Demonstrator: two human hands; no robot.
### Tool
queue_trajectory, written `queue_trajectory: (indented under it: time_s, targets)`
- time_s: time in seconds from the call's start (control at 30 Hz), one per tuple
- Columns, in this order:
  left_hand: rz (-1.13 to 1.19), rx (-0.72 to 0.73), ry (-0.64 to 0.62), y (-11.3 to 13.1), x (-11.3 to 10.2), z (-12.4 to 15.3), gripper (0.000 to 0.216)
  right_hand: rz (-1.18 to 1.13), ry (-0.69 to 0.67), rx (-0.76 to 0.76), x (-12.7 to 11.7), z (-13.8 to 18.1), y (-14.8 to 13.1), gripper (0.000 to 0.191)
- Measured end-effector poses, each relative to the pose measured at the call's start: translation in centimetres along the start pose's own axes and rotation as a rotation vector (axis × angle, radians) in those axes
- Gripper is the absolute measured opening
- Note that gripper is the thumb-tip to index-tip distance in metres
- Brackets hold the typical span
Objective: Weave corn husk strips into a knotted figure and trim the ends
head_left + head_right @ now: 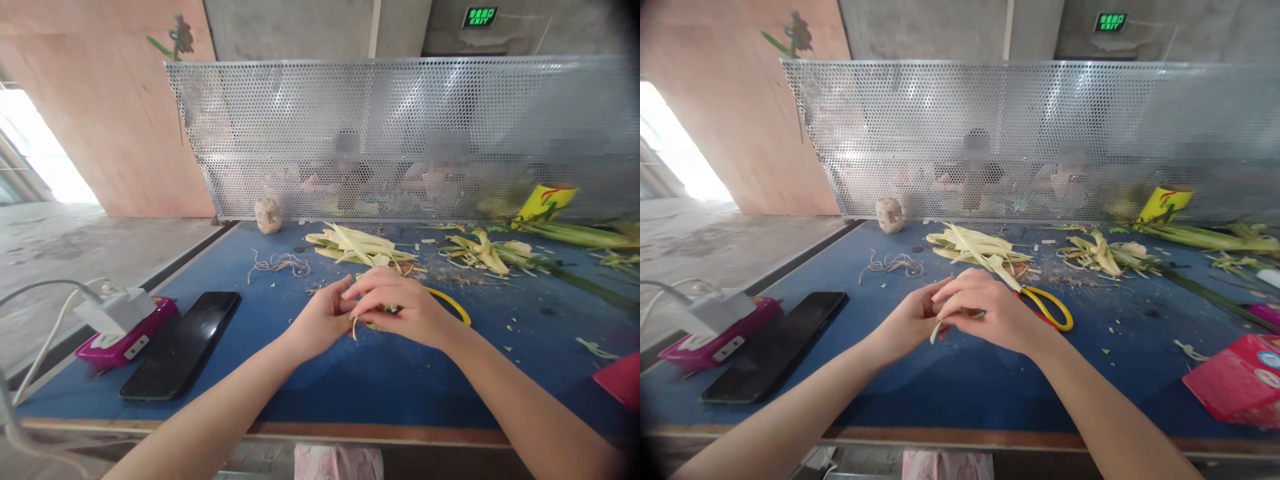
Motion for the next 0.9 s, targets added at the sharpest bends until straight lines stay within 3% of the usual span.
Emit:
queue_trajectory:
  time_s: [0.1, 0.3, 0.57, 0.9]
  targets:
    - [-0.009, -0.035, 0.016, -0.2, -0.1, 0.0, 0.075, -0.068, -0.028, -0.026, 0.0, 0.0, -0.1, 0.011]
    - [-0.012, -0.013, -0.051, 0.4, 0.2, 0.0, 0.05, 0.102, 0.09, -0.089, -0.6, 0.6, -0.2, 0.025]
    - [0.128, -0.055, -0.008, 0.3, -0.1, 0.1, 0.075, 0.18, 0.097, -0.077, -1.1, 0.9, -0.1, 0.021]
    - [0.17, -0.087, 0.061, 0.2, -0.5, 0.1, 0.069, 0.296, 0.101, -0.148, -1.1, 1.1, -0.6, 0.022]
Point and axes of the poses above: each hand's wrist, its own z-axis away from the middle knuckle, its own x-axis out of the palm, y = z × x, the point moved 4 cm from there along -z, towards the middle knuckle, and after that the axes turned 4 degrees about -y, right-handed, at the moved point
